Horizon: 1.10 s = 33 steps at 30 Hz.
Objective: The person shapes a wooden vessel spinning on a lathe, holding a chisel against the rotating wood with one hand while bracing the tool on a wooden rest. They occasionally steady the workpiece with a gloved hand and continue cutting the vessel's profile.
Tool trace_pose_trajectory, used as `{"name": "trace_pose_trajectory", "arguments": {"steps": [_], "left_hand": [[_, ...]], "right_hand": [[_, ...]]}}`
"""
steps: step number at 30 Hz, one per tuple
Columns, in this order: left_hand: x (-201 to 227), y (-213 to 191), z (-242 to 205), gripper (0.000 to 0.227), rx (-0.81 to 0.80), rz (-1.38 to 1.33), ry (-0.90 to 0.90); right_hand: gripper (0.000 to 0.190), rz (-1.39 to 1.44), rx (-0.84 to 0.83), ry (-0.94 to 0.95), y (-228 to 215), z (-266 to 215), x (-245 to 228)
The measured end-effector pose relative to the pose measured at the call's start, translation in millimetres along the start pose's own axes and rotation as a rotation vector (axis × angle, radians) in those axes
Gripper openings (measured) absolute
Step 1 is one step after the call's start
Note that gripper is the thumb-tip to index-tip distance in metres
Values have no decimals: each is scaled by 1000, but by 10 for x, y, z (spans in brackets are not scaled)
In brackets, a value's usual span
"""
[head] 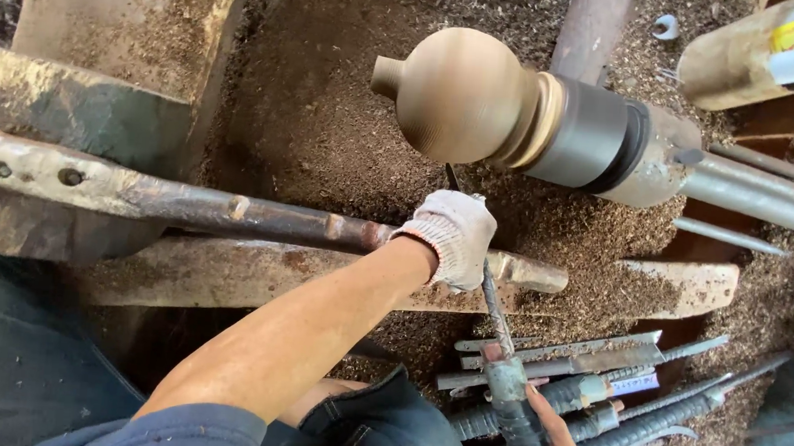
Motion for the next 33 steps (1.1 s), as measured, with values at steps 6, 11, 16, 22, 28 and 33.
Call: {"name": "trace_pose_trajectory", "arguments": {"steps": [6, 11, 16, 22, 28, 33], "left_hand": [[-4, 3, 63, 25, -11, 65, 39], [3, 17, 108, 27, -1, 94, 72], [44, -21, 71, 30, -31, 127, 80], [39, 28, 161, 29, -7, 178, 82], [64, -10, 138, 31, 1, 197, 79], [103, -77, 144, 34, 68, 194, 107]], "right_hand": [[112, 106, 67, -1, 256, -58, 43], [113, 117, 62, -4, 648, -27, -447], [109, 325, 102, 94, 958, -33, -469], [106, 358, 143, -13, 1212, 40, -666], [103, 523, 91, -100, 1353, 78, -423], [104, 540, 133, -82, 1285, 77, -596]]}}
Point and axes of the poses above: each hand's wrist, its own z-axis towards the middle knuckle, its own y-axis out of the palm, x = y × z, the point moved 6 cm from there along z, towards the middle knuckle, and after that the axes turned 14 degrees about -x, right-handed, at the moved point
